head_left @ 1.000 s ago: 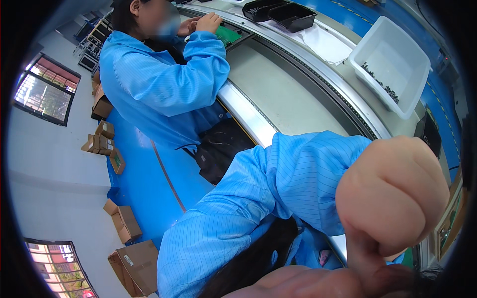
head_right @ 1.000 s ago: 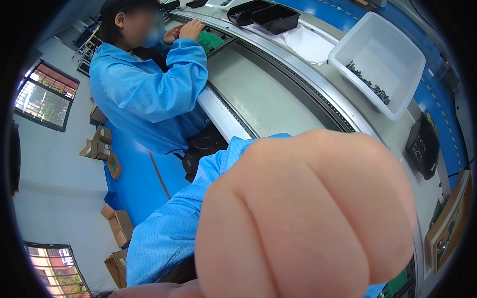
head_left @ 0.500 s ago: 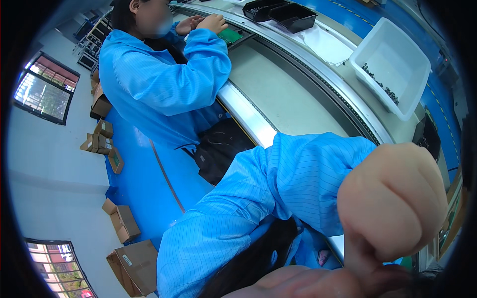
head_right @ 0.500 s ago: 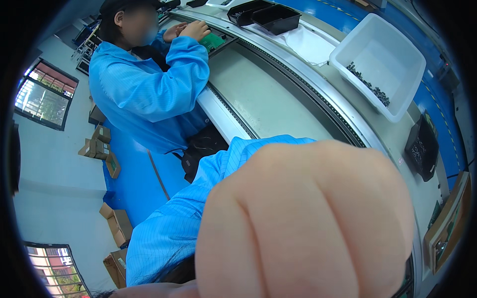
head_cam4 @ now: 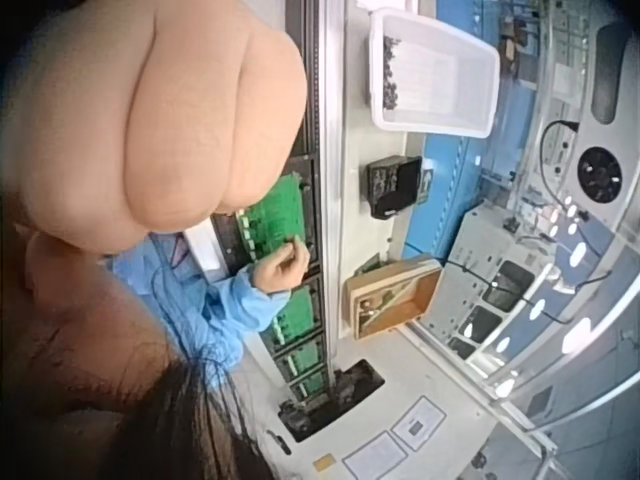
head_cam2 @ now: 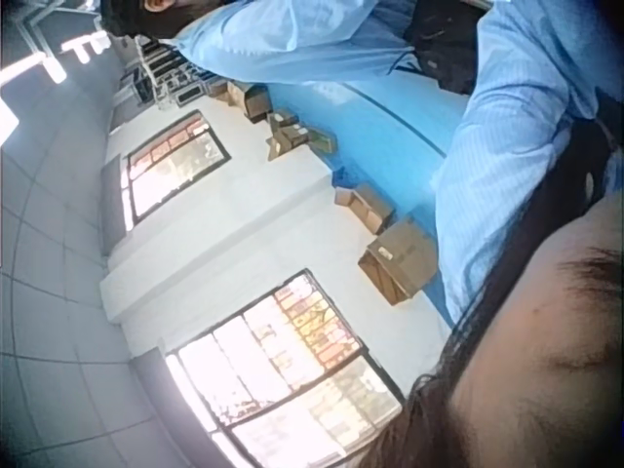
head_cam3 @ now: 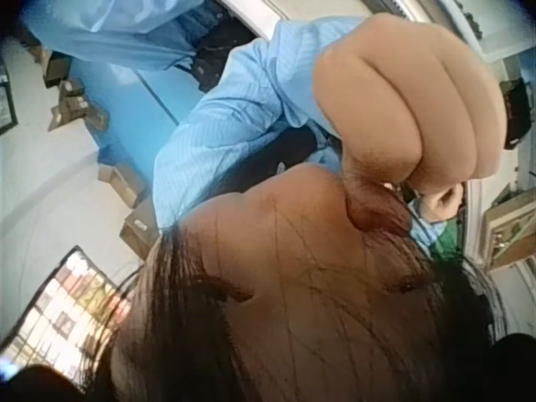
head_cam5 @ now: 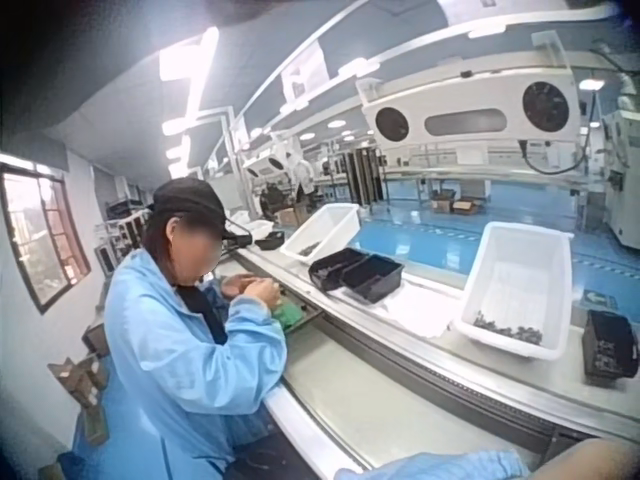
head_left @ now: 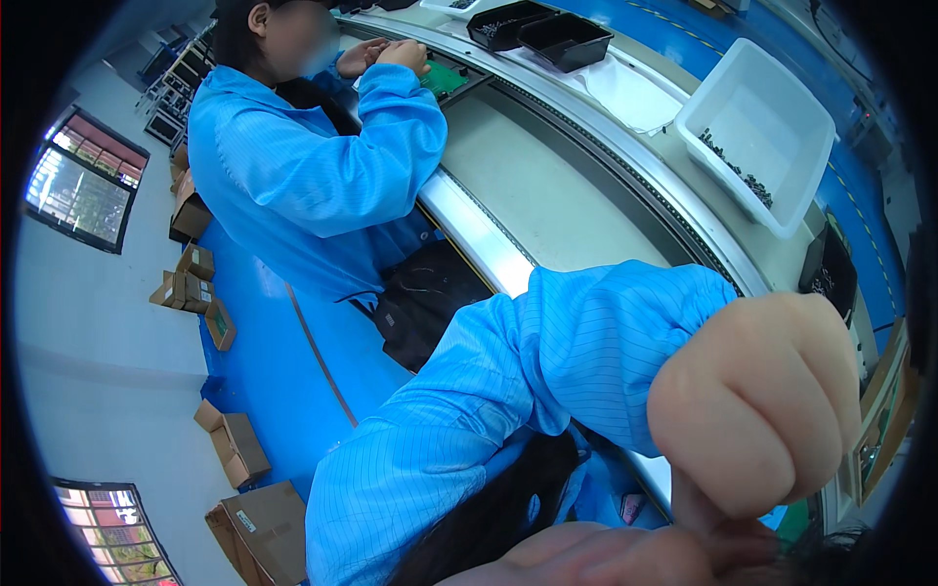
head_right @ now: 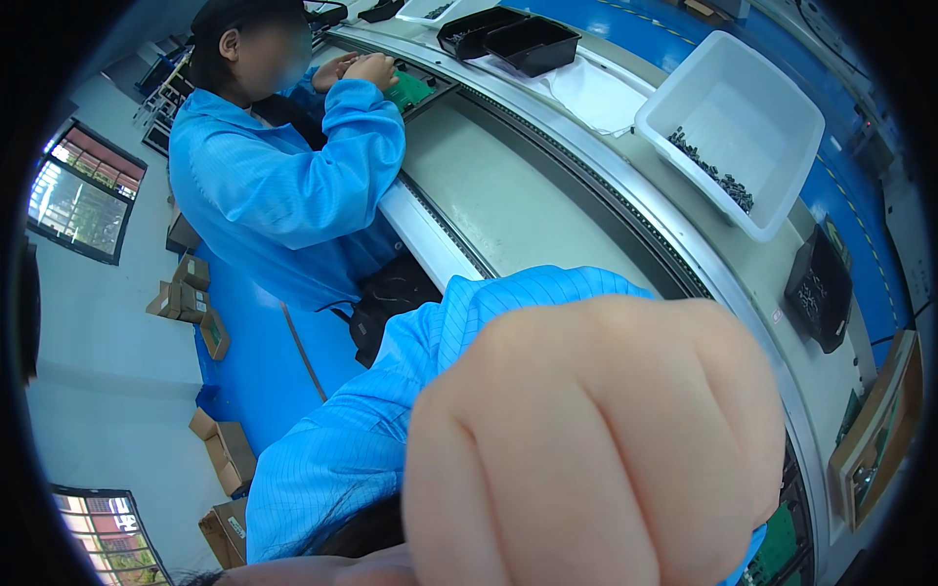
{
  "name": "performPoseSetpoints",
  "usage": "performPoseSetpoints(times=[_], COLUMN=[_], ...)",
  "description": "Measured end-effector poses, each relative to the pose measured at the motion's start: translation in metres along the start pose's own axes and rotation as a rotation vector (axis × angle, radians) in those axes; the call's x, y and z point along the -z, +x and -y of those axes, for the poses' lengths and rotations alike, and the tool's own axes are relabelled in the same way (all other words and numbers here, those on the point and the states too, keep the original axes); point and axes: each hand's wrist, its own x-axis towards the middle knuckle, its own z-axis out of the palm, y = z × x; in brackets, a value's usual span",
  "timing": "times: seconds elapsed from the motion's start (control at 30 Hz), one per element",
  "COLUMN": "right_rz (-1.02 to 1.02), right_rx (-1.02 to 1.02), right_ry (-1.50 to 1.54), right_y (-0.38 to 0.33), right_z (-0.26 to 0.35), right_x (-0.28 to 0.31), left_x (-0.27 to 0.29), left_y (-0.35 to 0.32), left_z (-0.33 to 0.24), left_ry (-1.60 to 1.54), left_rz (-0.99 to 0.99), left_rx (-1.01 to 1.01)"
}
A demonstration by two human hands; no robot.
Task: The person installs small components onto circuit boards by hand, inserting the parts into holes across the panels and sliding the boards along the conveyor track.
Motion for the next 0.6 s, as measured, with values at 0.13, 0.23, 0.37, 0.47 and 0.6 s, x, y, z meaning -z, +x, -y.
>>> performPoseSetpoints(times=[0.13, 0.23, 0.37, 0.47, 0.6], right_rz=[0.052, 0.088, 0.106, 0.107, 0.113], right_rx=[-0.015, -0.023, -0.035, -0.044, -0.065], right_ry=[0.010, 0.014, 0.006, -0.003, -0.025], right_y=[-0.001, -0.001, 0.000, 0.000, -0.007], right_z=[-0.003, -0.003, -0.003, -0.002, 0.006], right_x=[-0.004, -0.005, 0.000, 0.008, 0.018], left_x=[0.000, 0.001, 0.000, -0.003, -0.005], left_y=[0.004, 0.008, 0.003, 0.001, 0.006], left_z=[0.005, 0.005, 0.004, 0.004, 0.004], left_ry=[0.009, 0.014, -0.008, -0.035, -0.078], left_rz=[-0.024, -0.042, -0.028, -0.006, 0.024], left_rx=[0.001, -0.003, 0.004, 0.013, 0.000])
